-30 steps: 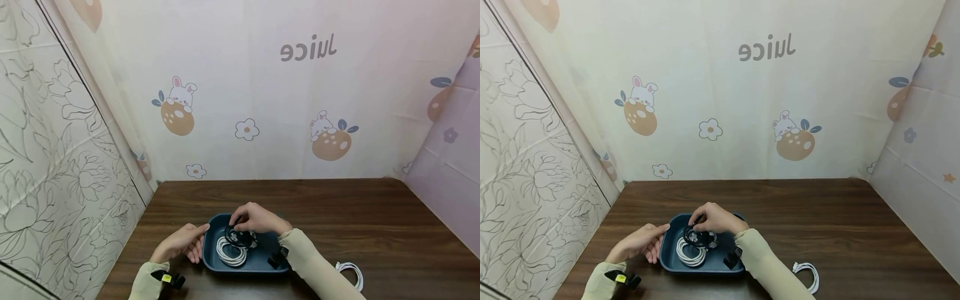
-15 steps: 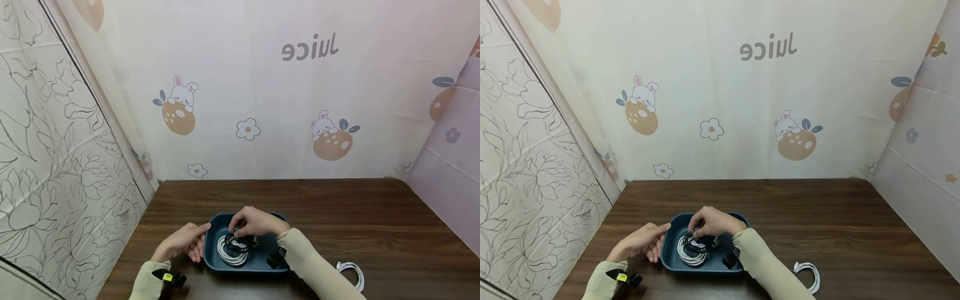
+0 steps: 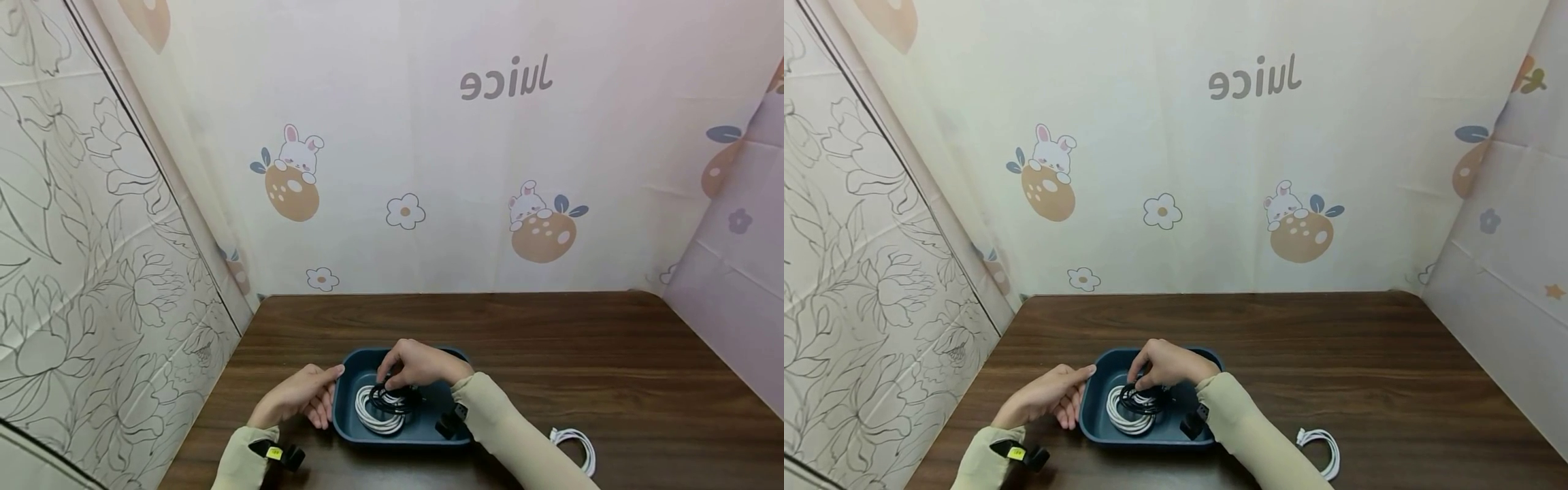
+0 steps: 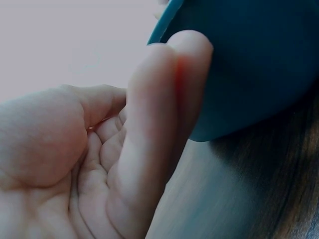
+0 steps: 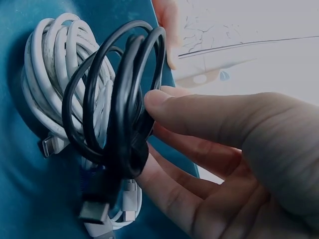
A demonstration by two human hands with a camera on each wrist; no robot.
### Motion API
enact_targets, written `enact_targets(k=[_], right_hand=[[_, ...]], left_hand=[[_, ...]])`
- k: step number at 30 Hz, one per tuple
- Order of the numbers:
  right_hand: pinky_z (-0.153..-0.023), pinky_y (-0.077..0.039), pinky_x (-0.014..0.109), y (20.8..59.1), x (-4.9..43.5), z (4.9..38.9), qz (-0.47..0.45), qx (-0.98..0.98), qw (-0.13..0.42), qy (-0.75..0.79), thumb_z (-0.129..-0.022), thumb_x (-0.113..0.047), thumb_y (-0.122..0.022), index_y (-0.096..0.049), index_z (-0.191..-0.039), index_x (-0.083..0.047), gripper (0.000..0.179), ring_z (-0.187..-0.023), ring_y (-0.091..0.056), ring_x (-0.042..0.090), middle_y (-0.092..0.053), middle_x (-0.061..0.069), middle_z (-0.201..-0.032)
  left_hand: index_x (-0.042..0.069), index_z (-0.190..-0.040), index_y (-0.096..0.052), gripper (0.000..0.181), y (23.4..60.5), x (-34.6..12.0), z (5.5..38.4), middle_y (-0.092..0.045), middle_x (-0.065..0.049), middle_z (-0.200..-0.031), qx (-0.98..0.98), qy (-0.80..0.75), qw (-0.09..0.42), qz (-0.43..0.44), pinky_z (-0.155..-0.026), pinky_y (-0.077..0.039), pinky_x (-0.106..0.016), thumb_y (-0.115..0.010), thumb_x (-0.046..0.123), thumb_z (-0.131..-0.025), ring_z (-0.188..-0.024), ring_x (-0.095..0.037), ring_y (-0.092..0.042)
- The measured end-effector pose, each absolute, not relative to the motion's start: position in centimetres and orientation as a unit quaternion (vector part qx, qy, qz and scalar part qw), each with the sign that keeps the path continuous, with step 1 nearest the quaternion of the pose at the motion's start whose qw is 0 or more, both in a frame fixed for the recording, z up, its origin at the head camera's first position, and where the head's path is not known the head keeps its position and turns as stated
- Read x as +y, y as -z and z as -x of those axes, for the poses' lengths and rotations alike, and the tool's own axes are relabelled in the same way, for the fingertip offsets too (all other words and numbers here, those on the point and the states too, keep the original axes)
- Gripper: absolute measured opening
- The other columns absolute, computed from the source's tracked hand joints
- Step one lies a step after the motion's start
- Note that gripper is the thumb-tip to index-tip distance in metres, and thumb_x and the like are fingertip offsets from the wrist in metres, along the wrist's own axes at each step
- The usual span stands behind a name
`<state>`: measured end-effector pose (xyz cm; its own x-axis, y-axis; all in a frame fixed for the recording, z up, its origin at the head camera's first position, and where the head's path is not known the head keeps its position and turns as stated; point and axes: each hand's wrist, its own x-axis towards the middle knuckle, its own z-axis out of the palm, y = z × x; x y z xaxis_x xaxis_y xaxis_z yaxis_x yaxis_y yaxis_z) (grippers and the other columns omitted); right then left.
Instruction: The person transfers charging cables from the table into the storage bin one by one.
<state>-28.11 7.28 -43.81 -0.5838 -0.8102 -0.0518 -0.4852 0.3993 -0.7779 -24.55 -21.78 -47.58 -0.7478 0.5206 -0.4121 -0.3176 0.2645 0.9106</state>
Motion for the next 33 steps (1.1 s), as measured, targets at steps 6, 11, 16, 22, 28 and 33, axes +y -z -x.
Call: enact_targets(k=[6,11,16,22,28,33], right_hand=[[-0.066,-0.056,0.020,43.8,7.5,28.1,0.403,0.809,0.216,0.369,-0.094,-0.003,-0.074,-0.081,-0.105,-0.011,0.016,-0.078,-0.067,0.007,-0.076,0.001,-0.104],[-0.065,-0.056,0.020,43.7,7.7,28.1,0.398,0.812,0.213,0.371,-0.093,-0.002,-0.074,-0.081,-0.105,-0.011,0.016,-0.078,-0.067,0.007,-0.076,0.002,-0.103],[-0.067,-0.057,0.020,43.6,7.8,28.0,0.391,0.814,0.214,0.372,-0.093,-0.001,-0.074,-0.081,-0.104,-0.011,0.016,-0.081,-0.069,0.008,-0.076,0.001,-0.102],[-0.071,-0.058,0.021,43.5,8.0,28.0,0.388,0.812,0.215,0.379,-0.093,-0.001,-0.074,-0.080,-0.106,-0.009,0.016,-0.085,-0.070,0.008,-0.076,0.003,-0.103],[-0.073,-0.058,0.021,43.6,8.3,28.1,0.376,0.817,0.218,0.379,-0.094,-0.008,-0.075,-0.078,-0.111,-0.008,0.017,-0.091,-0.070,0.010,-0.075,0.001,-0.106],[-0.072,-0.059,0.022,43.3,8.7,28.2,0.368,0.819,0.217,0.383,-0.094,-0.012,-0.076,-0.076,-0.114,-0.006,0.021,-0.090,-0.070,0.014,-0.075,-0.002,-0.103]], left_hand=[[0.007,-0.071,-0.065,0.061,47.6,-21.7,24.6,-0.067,-0.002,-0.057,0.715,-0.602,0.349,-0.071,-0.045,-0.056,-0.025,-0.047,0.053,-0.107,-0.046,-0.011,-0.066],[0.007,-0.071,-0.065,0.061,47.6,-21.7,24.6,-0.067,-0.002,-0.057,0.716,-0.601,0.347,-0.072,-0.045,-0.056,-0.025,-0.047,0.052,-0.107,-0.046,-0.011,-0.066],[0.007,-0.071,-0.065,0.061,47.7,-21.7,24.5,-0.067,-0.002,-0.057,0.718,-0.600,0.345,-0.070,-0.044,-0.056,-0.025,-0.047,0.052,-0.107,-0.046,-0.010,-0.065],[0.007,-0.071,-0.064,0.061,47.8,-21.7,24.6,-0.067,-0.003,-0.057,0.719,-0.599,0.344,-0.068,-0.045,-0.056,-0.025,-0.047,0.052,-0.107,-0.046,-0.011,-0.066],[0.007,-0.071,-0.064,0.060,47.9,-21.8,24.6,-0.067,-0.003,-0.057,0.720,-0.599,0.344,-0.066,-0.045,-0.056,-0.025,-0.047,0.053,-0.107,-0.047,-0.011,-0.066],[0.007,-0.072,-0.064,0.060,47.9,-21.8,24.5,-0.067,-0.003,-0.057,0.721,-0.600,0.341,-0.068,-0.045,-0.056,-0.025,-0.047,0.053,-0.106,-0.047,-0.011,-0.066]])
